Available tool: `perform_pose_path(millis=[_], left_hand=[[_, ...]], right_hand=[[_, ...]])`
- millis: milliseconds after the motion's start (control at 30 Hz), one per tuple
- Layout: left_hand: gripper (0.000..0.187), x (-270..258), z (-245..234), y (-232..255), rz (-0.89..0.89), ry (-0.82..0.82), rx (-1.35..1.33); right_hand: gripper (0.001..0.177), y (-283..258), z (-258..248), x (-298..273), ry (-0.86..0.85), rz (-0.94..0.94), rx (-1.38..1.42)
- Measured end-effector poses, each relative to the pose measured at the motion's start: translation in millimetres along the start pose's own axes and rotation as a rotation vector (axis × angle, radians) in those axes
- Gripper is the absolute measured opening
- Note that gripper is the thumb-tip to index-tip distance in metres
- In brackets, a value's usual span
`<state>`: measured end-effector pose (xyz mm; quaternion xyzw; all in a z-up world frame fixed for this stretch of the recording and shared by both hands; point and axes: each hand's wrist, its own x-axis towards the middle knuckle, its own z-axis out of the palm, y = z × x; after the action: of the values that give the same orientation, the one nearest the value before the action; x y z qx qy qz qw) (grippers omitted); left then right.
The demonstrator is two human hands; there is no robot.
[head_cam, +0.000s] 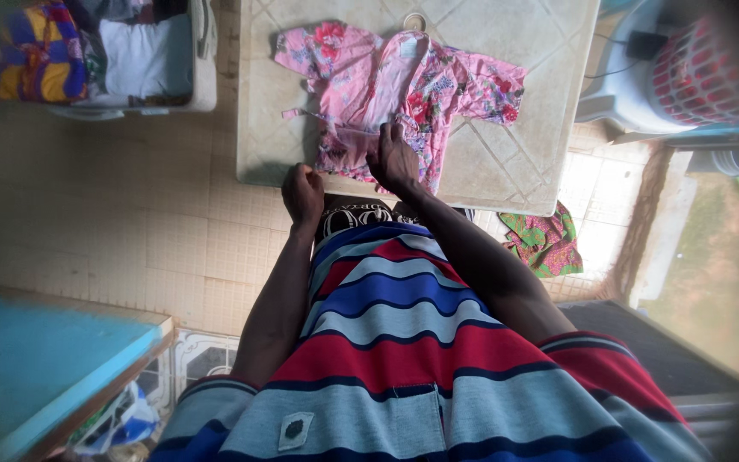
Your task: The person folds a floral patterned shirt on a table and places it into a suitcase, then takes a red plaid shirt from a laundry basket and begins folding it by hand.
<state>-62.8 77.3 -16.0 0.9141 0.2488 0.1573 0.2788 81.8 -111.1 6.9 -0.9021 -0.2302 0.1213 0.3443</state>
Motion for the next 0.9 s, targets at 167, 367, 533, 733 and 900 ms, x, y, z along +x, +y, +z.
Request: perform_pose_path(millis=[167,367,533,733,900], left_hand=[[0.015,-2,-14,0,-0.006,-0.028,0.105],[0.019,-2,-20,2,-0.036,-0.06,0.082],[0.034,1,-25,18,0.022,0.001,-0.014],[0.021,0,-6,-7,0.076,0.094,0.079],[0.016,-4,-3,-18,-0.029,0.047,0.115]], right_hand=[[0.024,39,40,-16,-0.236,0.032,0.048],[0.053,19,30,-27,0.007,0.013,0.026],[0.023,14,30,-5,-0.093,0.054,0.033],[0.025,24,39,-28,-0.221,-0.034,0.026],[0.035,19,27,-25,-0.676,0.061,-0.248]])
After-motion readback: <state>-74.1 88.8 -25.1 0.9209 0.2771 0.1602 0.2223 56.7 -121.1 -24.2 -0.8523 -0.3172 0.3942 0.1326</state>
